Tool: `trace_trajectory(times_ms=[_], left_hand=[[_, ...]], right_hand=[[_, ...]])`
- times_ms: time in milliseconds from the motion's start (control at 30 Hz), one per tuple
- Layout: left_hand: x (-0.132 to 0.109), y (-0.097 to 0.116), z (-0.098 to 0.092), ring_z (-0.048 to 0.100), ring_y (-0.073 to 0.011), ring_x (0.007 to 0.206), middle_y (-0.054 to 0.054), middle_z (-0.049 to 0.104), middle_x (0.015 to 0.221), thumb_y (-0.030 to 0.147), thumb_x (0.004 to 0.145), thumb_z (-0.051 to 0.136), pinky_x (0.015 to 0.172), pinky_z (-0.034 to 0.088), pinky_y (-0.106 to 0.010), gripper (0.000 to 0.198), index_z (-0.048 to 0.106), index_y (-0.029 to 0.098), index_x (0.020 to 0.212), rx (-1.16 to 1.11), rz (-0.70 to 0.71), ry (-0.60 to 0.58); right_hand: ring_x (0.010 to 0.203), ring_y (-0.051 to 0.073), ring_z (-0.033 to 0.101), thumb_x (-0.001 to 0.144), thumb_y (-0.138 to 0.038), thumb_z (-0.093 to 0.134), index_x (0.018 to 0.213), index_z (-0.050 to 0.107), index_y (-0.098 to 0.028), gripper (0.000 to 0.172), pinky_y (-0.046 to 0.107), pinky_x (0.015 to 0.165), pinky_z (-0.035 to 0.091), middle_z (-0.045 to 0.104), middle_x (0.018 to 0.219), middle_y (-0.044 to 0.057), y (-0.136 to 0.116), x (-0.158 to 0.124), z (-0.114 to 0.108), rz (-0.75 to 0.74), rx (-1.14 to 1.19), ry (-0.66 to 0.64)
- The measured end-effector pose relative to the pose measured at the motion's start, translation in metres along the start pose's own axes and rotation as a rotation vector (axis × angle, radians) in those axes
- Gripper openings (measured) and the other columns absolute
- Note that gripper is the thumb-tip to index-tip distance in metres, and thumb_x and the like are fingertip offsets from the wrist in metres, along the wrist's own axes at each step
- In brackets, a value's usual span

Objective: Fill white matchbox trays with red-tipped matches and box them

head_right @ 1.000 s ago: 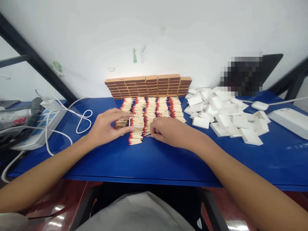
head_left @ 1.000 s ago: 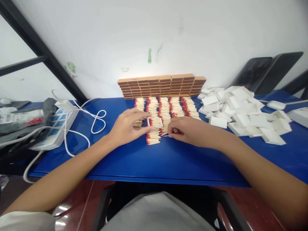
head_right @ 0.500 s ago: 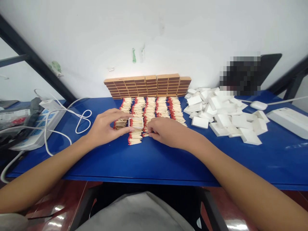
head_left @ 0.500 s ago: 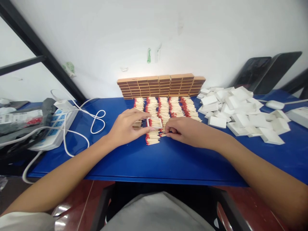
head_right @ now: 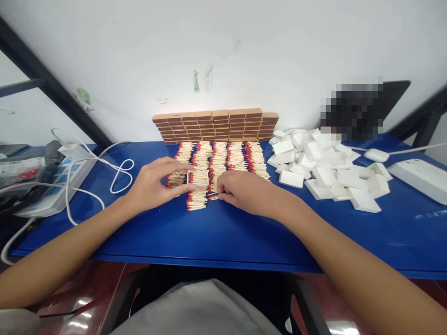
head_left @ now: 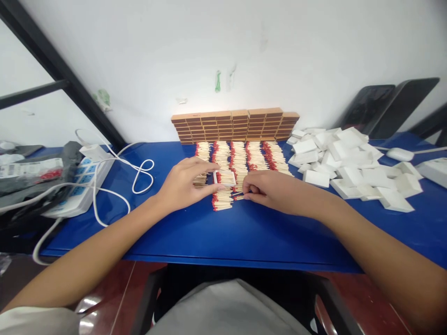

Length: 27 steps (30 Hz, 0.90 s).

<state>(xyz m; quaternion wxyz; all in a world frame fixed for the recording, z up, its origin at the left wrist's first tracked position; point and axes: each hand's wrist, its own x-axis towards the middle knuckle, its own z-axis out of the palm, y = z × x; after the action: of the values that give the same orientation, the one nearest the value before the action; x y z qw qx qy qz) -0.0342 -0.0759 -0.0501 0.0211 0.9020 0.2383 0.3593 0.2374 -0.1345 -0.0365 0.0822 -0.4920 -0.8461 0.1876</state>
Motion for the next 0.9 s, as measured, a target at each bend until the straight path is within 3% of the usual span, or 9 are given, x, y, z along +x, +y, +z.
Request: trace_trajectory(times_ms=[533,733,900], left_hand=[[0.0,-0.002,0.001,0.076,-0.0201,0.097,-0.006,0.081,0.107,0.046,0.088,0.085,0.091,0.056,-0.034,0.041,0.077,0.019,0.117,-0.014,0.016,-0.005],[-0.002,-0.002,0.004,0.076,-0.0207,0.093,-0.007,0.081,0.1,0.05,0.087,0.084,0.089,0.058,-0.035,0.043,0.078,0.018,0.114,-0.022,0.043,0.019],[-0.002,0.001,0.008,0.076,-0.0214,0.092,-0.009,0.081,0.099,0.053,0.086,0.084,0.088,0.059,-0.035,0.044,0.079,0.017,0.112,-0.044,0.07,0.04]], right_hand=[[0.074,0.017,0.057,0.094,-0.02,0.059,0.085,0.065,-0.021,0.011,0.03,0.066,0.039,0.069,0.087,0.004,0.0,-0.003,-0.002,-0.066,0.078,0.019],[0.065,0.015,0.054,0.099,-0.033,0.063,0.091,0.07,-0.023,0.015,0.029,0.061,0.039,0.064,0.074,-0.001,-0.005,-0.005,-0.01,-0.115,0.287,0.135],[0.066,0.014,0.053,0.098,-0.029,0.064,0.089,0.069,-0.022,0.013,0.029,0.062,0.04,0.063,0.076,0.0,-0.01,0.001,0.004,-0.138,0.31,0.331]])
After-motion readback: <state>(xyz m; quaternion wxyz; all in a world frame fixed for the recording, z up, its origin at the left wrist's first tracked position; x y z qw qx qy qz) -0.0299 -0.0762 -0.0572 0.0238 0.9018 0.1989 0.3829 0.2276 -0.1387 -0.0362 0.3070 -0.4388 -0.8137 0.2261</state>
